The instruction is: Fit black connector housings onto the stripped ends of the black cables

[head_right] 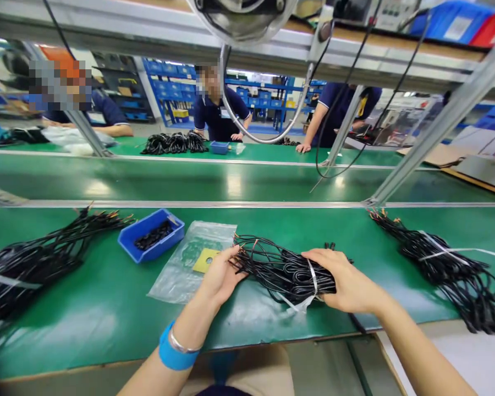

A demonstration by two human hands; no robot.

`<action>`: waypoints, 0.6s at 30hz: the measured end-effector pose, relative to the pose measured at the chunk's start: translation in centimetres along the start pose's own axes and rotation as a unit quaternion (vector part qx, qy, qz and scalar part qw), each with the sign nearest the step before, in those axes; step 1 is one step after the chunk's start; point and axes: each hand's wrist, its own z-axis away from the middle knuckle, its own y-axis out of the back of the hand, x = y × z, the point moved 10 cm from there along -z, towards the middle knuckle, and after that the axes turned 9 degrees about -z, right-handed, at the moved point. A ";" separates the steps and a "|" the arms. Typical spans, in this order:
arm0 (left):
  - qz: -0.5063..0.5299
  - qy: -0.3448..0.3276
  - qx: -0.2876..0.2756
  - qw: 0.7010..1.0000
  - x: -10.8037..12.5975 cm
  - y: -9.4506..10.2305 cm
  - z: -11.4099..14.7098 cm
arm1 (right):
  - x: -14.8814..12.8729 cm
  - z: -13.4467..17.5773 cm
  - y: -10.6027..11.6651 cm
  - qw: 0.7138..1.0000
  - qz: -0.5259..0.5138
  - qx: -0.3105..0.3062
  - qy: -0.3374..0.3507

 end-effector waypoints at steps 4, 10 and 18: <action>-0.008 -0.009 -0.013 1.000 0.7 1.1 1.6 | -5.7 0.3 0.7 0.989 0.078 0.119 0.033; 0.002 -0.016 0.007 1.000 0.0 3.7 3.1 | -13.0 -1.6 -8.9 0.968 0.202 0.118 0.086; -0.011 -0.040 -0.034 0.999 -1.7 6.1 4.9 | -11.1 -3.8 -11.1 0.983 0.098 0.148 0.044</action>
